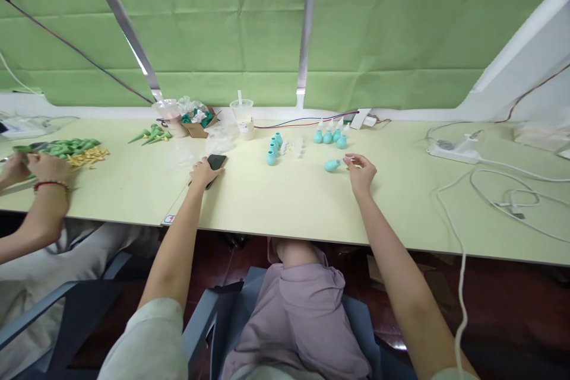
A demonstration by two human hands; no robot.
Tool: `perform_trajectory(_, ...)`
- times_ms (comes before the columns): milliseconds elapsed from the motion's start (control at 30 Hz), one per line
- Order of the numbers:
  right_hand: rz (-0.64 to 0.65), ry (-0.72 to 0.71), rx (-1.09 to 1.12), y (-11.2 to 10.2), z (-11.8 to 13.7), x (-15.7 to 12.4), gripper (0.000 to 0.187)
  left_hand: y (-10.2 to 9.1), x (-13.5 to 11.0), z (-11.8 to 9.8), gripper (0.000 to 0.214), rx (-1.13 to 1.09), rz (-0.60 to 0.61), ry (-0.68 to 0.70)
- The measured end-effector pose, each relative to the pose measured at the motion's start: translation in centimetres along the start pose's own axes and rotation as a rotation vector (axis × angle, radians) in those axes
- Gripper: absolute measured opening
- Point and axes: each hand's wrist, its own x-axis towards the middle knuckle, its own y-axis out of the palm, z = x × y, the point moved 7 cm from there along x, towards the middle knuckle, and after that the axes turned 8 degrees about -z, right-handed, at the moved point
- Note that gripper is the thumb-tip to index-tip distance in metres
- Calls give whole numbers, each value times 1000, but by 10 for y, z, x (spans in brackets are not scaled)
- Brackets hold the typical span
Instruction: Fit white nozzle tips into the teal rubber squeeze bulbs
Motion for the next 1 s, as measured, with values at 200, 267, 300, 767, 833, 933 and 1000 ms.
perform_trajectory(200,31,-13,3,3,5,-2,24,5,4,-2,74,-31,-39,-14)
perform_trajectory(267,38,-13,-5,4,4,-2,23,6,6,1,78,-48,-32,-3)
perform_trajectory(300,39,-15,-9,4,4,-2,23,6,7,1,80,-54,-28,5)
perform_trajectory(767,40,-80,-43,2,5,-2,21,5,8,5,70,-160,-121,17)
perform_trajectory(833,44,-84,-50,2,4,-2,21,3,7,5,69,-164,-124,17)
perform_trajectory(933,52,-69,-53,2,4,-2,21,2,7,5,70,-167,-113,15)
perform_trajectory(1000,59,-59,-53,2,5,-3,21,4,8,7,72,-173,-102,16)
